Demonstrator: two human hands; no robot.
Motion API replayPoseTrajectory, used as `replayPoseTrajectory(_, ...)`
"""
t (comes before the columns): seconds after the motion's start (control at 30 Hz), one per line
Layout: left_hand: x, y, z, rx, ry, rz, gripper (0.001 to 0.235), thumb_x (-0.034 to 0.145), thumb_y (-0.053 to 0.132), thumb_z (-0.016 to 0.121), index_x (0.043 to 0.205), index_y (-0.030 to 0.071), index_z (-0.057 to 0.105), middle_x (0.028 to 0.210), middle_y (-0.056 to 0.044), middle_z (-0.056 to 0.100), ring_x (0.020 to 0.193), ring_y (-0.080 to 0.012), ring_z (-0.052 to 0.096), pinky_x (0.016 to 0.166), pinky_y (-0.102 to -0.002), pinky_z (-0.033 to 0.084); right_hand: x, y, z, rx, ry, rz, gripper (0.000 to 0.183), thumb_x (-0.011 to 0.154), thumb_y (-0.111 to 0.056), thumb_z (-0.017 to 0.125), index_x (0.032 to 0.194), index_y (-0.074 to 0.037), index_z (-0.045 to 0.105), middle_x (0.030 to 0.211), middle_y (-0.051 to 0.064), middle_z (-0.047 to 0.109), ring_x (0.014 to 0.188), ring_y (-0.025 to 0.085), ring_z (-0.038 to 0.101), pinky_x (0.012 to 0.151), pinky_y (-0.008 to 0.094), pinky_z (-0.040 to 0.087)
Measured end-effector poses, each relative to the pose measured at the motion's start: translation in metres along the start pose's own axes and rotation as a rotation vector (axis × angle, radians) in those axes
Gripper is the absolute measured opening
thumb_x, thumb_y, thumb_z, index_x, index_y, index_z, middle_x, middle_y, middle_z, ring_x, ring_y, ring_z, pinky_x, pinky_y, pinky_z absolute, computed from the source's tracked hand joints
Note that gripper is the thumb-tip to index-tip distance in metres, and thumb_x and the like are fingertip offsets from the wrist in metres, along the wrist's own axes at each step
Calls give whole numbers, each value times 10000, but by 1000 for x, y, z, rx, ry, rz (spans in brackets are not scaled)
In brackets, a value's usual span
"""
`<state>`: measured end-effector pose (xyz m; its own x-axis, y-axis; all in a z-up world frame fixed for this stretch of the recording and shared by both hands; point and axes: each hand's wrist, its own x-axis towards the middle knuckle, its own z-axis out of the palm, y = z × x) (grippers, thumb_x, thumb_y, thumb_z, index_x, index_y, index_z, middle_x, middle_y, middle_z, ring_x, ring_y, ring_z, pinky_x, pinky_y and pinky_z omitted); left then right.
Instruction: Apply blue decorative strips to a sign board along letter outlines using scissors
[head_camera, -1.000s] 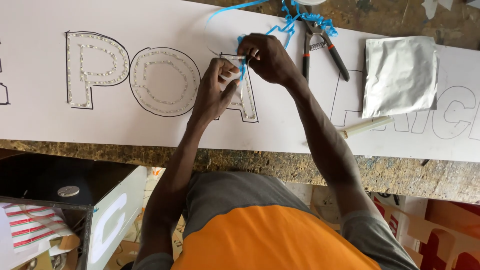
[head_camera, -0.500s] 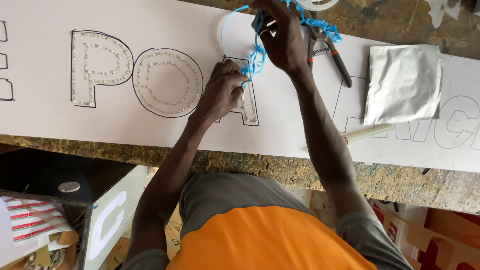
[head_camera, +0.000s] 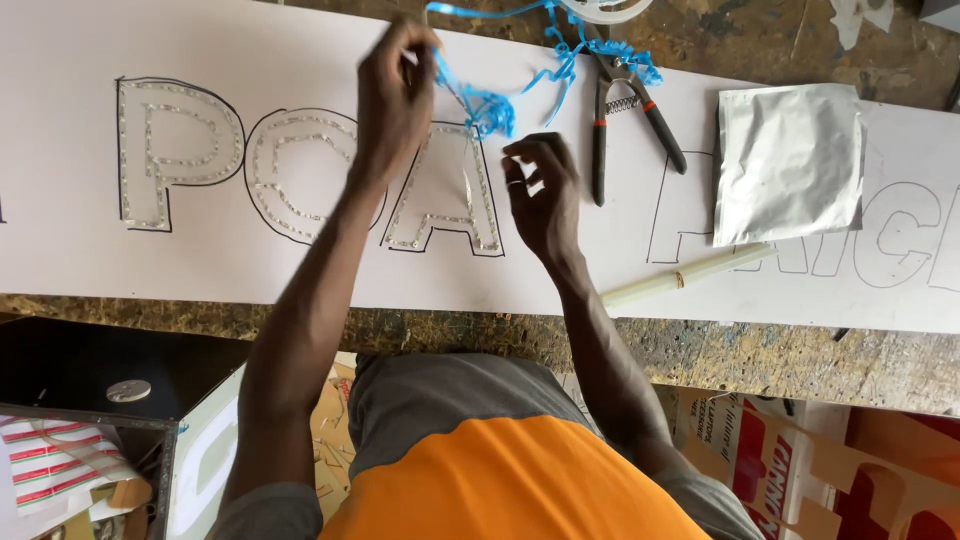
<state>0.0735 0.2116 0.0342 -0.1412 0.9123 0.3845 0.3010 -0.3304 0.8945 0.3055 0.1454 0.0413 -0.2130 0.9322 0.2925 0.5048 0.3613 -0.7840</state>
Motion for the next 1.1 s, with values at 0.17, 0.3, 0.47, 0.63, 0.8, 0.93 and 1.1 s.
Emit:
replayPoseTrajectory(0.17,7,-9,-4,4,165,-71,39,1114,76,628,1110,108,650,884,-61,680,693,-149,660,632,-325,533,10,13,29,-22,-331,54,404,888,-2,827,1258,-162,845,970,83,784,784,345,767,691,508,621)
replayPoseTrajectory(0.3,-5,-1,-14,148,214,-62,213,1142,104,649,1334,108,556,1099,-94,657,916,-202,669,760,-355,594,30,15,40,-108,-326,162,245,928,-159,852,1169,-194,824,850,38,767,754,334,760,732,529,620)
replayPoseTrajectory(0.47,-32,29,-30,302,251,-49,442,1170,131,671,1558,109,462,1314,-127,634,1140,-256,677,888,-388,654,55,15,50,-315,-358,224,220,828,-123,669,911,-283,795,802,6,838,675,377,723,588,503,495)
replayPoseTrajectory(0.63,-88,34,-18,-231,-279,-553,463,1080,299,699,1381,-49,651,1018,-138,877,771,-166,796,724,-321,637,57,8,37,14,-342,162,222,837,23,696,934,-130,824,939,-3,872,788,158,785,670,323,574)
replayPoseTrajectory(0.8,-67,30,-2,-405,-266,-544,475,1057,535,718,1105,63,737,915,-24,724,806,-114,721,739,-242,642,39,0,33,78,-245,17,171,912,29,664,999,-84,758,900,41,825,768,187,733,674,341,554)
replayPoseTrajectory(0.93,-60,15,1,-434,-247,-493,302,1088,245,832,896,47,710,782,-50,703,721,-113,638,686,-264,558,24,-1,35,62,-158,-77,152,1010,42,705,1090,-64,777,945,63,793,804,209,719,738,361,569)
replayPoseTrajectory(1.1,-50,16,-4,-445,-205,-615,172,1059,181,770,1050,18,825,942,-94,850,833,-176,828,790,-284,732,8,-9,20,207,-237,65,297,1078,-19,691,1370,-69,688,955,76,831,815,171,792,750,326,684)
